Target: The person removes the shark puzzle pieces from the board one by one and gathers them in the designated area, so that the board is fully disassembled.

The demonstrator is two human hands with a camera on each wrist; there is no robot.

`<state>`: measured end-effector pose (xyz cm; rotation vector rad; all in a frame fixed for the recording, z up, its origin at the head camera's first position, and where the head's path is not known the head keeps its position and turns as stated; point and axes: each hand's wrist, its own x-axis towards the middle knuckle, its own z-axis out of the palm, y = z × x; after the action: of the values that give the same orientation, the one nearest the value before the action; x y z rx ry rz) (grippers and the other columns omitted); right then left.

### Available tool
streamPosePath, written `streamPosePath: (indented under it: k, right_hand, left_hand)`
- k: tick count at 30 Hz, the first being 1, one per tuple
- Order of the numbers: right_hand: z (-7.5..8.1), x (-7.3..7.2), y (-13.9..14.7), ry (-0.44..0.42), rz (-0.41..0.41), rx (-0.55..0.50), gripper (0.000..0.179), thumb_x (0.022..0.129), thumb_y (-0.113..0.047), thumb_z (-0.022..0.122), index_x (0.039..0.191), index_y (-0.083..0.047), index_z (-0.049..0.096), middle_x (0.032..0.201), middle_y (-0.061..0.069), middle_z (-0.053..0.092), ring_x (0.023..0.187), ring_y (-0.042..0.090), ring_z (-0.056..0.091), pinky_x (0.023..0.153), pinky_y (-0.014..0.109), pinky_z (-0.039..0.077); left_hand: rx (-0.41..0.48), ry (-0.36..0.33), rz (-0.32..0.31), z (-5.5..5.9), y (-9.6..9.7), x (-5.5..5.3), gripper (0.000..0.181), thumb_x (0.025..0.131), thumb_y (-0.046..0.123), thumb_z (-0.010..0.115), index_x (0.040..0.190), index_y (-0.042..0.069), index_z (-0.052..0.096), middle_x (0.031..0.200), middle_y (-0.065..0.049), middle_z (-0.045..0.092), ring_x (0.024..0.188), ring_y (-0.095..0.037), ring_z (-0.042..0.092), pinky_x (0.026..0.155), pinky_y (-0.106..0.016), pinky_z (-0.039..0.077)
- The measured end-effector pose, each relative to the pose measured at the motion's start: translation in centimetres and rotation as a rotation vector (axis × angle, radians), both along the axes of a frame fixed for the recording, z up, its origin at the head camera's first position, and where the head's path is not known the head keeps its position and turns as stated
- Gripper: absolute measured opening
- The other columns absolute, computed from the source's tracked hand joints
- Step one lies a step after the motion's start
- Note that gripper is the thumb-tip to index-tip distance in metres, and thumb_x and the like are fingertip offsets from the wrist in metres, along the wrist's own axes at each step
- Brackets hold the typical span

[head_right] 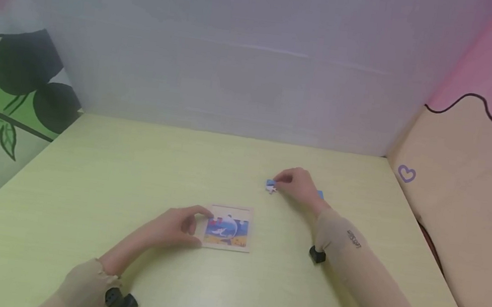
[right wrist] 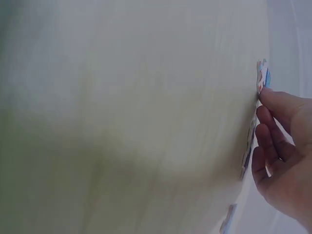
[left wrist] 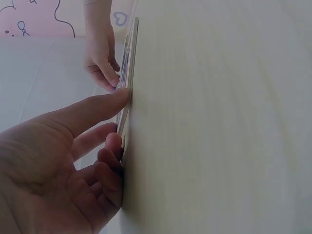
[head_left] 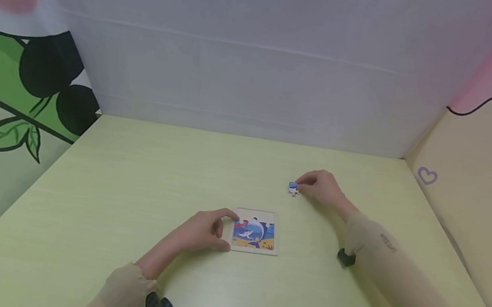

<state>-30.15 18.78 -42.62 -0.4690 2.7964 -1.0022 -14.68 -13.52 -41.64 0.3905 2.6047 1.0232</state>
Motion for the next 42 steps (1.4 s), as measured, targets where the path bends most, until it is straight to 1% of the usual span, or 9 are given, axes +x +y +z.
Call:
streamPosePath:
  k: [4, 9, 12, 18, 26, 31, 37, 40, 42]
  right_hand:
    - [0.2, -0.3, 0.3, 0.011, 0.026, 0.026, 0.016, 0.09, -0.015, 0.07, 0.105, -0.012, 0.075, 0.111, 0.01, 0.072, 0.105, 0.026, 0.062, 0.096, 0.043, 0.048]
    - [0.2, -0.4, 0.6, 0.027, 0.033, 0.014, 0.014, 0.089, -0.014, 0.072, 0.102, -0.012, 0.075, 0.107, 0.009, 0.072, 0.102, 0.025, 0.062, 0.094, 0.042, 0.048]
    - [0.2, -0.5, 0.8, 0.028, 0.04, -0.006, 0.014, 0.088, -0.015, 0.073, 0.102, -0.012, 0.076, 0.107, 0.009, 0.073, 0.102, 0.025, 0.063, 0.095, 0.042, 0.048]
    - [0.1, -0.7, 1.2, 0.0, 0.045, -0.02, 0.014, 0.089, -0.017, 0.073, 0.102, -0.014, 0.076, 0.109, 0.007, 0.073, 0.104, 0.023, 0.063, 0.094, 0.038, 0.048]
    - [-0.2, -0.8, 1.4, 0.02, 0.05, -0.011, 0.014, 0.089, -0.021, 0.074, 0.101, -0.016, 0.076, 0.109, 0.006, 0.073, 0.101, 0.022, 0.063, 0.091, 0.036, 0.047]
    - [-0.5, -0.8, 1.5, 0.019, 0.058, -0.013, 0.014, 0.089, -0.02, 0.073, 0.102, -0.016, 0.076, 0.109, 0.006, 0.073, 0.101, 0.022, 0.063, 0.092, 0.038, 0.048]
    - [-0.5, -0.6, 1.4, 0.017, 0.041, -0.001, 0.019, 0.089, -0.02, 0.073, 0.107, -0.014, 0.073, 0.104, 0.006, 0.071, 0.096, 0.021, 0.06, 0.088, 0.034, 0.047]
    - [-0.2, -0.2, 1.0, 0.031, 0.023, -0.003, 0.023, 0.09, -0.019, 0.073, 0.111, -0.013, 0.072, 0.102, 0.007, 0.069, 0.092, 0.021, 0.058, 0.083, 0.032, 0.046]
    - [0.0, 0.1, 0.6, 0.051, 0.032, -0.009, 0.024, 0.09, -0.019, 0.072, 0.113, -0.012, 0.072, 0.102, 0.007, 0.069, 0.092, 0.021, 0.059, 0.081, 0.03, 0.046]
  left_hand:
    - [0.003, 0.001, -0.002, 0.0, 0.0, -0.1, 0.061, 0.076, 0.016, 0.084, 0.131, 0.019, 0.058, 0.077, 0.0, 0.056, 0.069, -0.014, 0.049, 0.064, -0.026, 0.04]
    - [0.002, 0.003, -0.005, 0.1, 0.0, -0.1, 0.061, 0.076, 0.016, 0.083, 0.132, 0.018, 0.058, 0.077, 0.0, 0.056, 0.069, -0.014, 0.049, 0.064, -0.026, 0.04]
    - [0.005, 0.004, -0.007, 0.2, -0.1, -0.1, 0.061, 0.076, 0.016, 0.083, 0.132, 0.018, 0.058, 0.078, 0.0, 0.056, 0.069, -0.014, 0.049, 0.064, -0.027, 0.04]
    - [0.002, 0.002, -0.004, 0.2, 0.0, 0.0, 0.061, 0.077, 0.016, 0.083, 0.132, 0.019, 0.058, 0.078, 0.0, 0.056, 0.07, -0.014, 0.049, 0.065, -0.027, 0.039]
    - [0.011, -0.007, 0.004, 0.6, 0.1, 0.2, 0.059, 0.076, 0.015, 0.083, 0.13, 0.019, 0.059, 0.077, 0.0, 0.055, 0.069, -0.014, 0.048, 0.064, -0.026, 0.038]
    - [0.014, -0.015, 0.001, 0.6, 0.2, 0.2, 0.059, 0.076, 0.015, 0.083, 0.13, 0.019, 0.059, 0.077, 0.0, 0.055, 0.069, -0.014, 0.048, 0.064, -0.027, 0.038]
    - [0.015, -0.025, 0.005, 0.5, 0.2, 0.1, 0.059, 0.077, 0.016, 0.083, 0.13, 0.019, 0.059, 0.077, 0.0, 0.055, 0.069, -0.014, 0.048, 0.064, -0.027, 0.038]
    - [0.014, -0.027, 0.007, 0.5, 0.2, 0.2, 0.059, 0.077, 0.015, 0.083, 0.13, 0.019, 0.059, 0.077, 0.0, 0.055, 0.069, -0.014, 0.049, 0.065, -0.027, 0.038]
    - [0.013, -0.025, 0.008, 0.5, 0.2, 0.2, 0.059, 0.077, 0.015, 0.083, 0.13, 0.019, 0.058, 0.077, 0.0, 0.055, 0.069, -0.014, 0.049, 0.065, -0.027, 0.039]
